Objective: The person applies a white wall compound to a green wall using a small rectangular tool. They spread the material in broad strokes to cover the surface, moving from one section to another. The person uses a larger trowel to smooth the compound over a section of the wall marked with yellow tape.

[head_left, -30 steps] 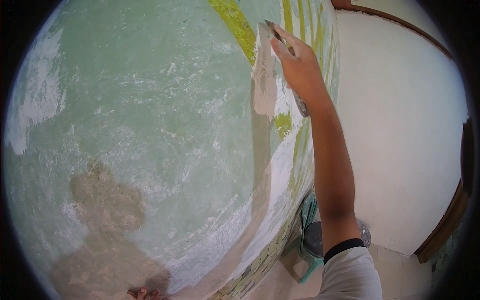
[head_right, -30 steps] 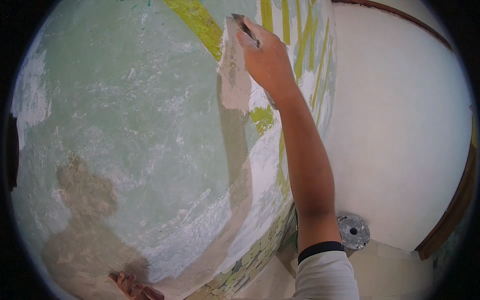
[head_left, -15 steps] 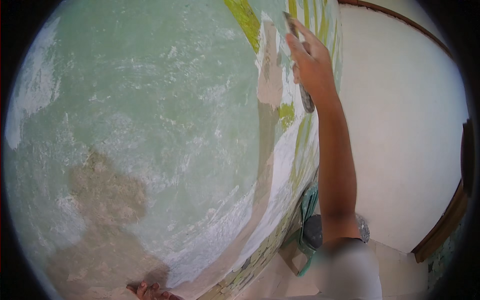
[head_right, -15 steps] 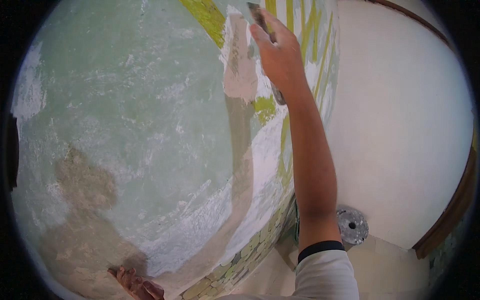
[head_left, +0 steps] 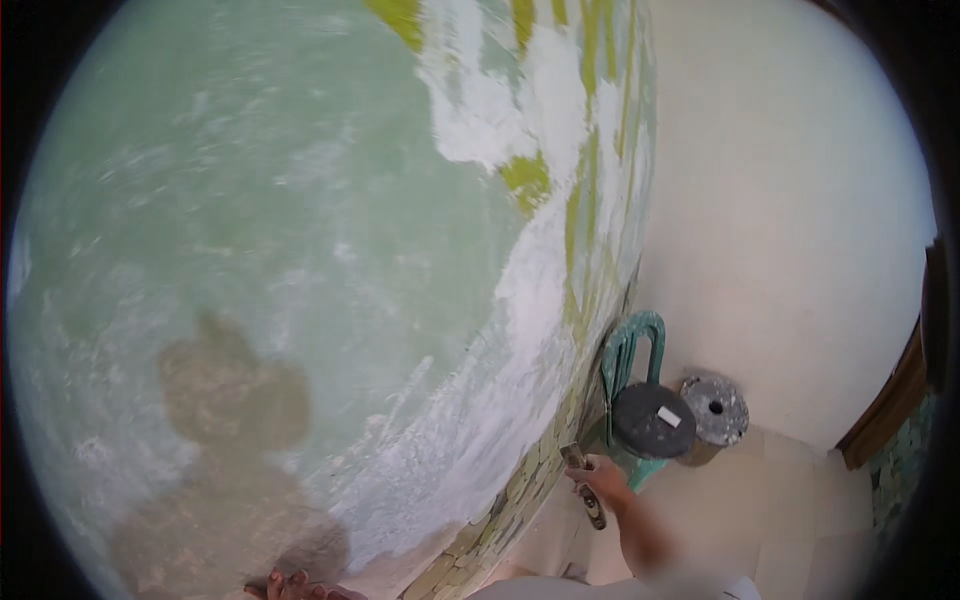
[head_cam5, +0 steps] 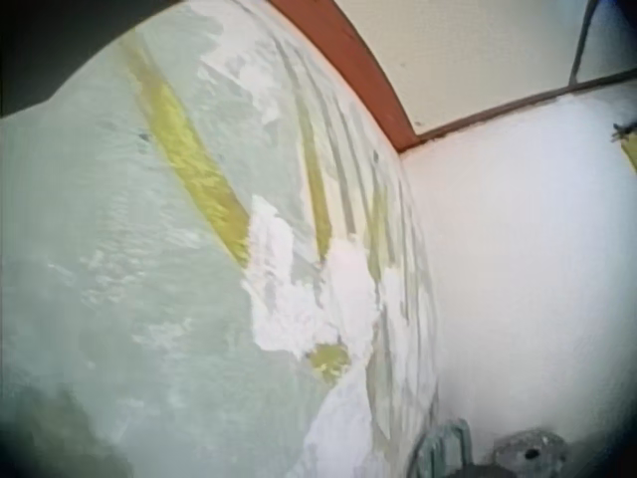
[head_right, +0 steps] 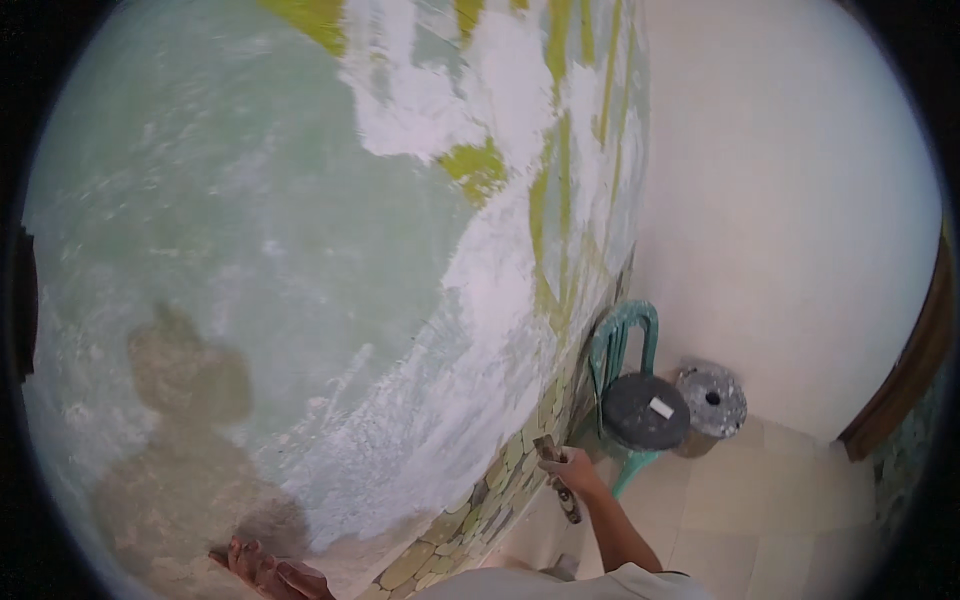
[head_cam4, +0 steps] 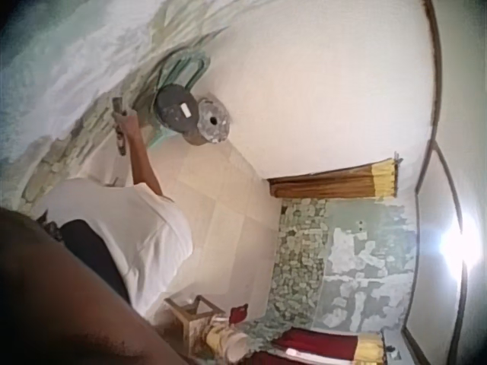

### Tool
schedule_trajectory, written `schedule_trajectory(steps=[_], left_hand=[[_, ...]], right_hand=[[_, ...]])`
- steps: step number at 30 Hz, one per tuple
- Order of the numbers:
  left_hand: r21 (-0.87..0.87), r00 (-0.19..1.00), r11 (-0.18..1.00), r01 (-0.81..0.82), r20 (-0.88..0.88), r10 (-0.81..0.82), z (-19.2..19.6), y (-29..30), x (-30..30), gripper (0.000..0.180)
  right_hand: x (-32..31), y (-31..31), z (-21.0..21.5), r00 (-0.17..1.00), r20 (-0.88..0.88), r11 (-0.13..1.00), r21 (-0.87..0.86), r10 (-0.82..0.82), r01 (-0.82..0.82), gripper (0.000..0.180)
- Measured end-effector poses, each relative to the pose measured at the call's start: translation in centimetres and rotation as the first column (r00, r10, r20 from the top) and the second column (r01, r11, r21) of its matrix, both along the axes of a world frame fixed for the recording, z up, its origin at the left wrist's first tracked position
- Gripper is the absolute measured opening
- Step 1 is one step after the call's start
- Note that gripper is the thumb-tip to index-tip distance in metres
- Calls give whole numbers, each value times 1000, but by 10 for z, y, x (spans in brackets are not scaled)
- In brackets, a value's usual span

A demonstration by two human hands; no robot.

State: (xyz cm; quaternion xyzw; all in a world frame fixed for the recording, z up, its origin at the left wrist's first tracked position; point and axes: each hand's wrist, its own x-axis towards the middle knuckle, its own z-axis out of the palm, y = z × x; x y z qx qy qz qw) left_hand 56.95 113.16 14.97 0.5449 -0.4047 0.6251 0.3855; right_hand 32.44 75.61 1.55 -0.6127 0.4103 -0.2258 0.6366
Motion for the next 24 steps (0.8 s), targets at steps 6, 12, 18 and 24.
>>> schedule_trajectory(steps=[6,12,18,24], left_hand=[[71,996,993,-90,5,90,6,-1,2,17],[-291,730,912,-289,-684,13,46,-41,-33,30],[35,998,998,-52,-27,53,31,-91,-29,20],[4,994,995,102,-29,-101,35,-192,-53,18]], right_hand=[[-14,-42,80,999,-45,767,-642,-15,-17,19],[-30,-61,130,485,823,828,-32,-297,560,21],[-53,-97,122,797,542,898,-162,-265,409,21],[-91,-179,129,986,159,689,-709,-52,151,26]])
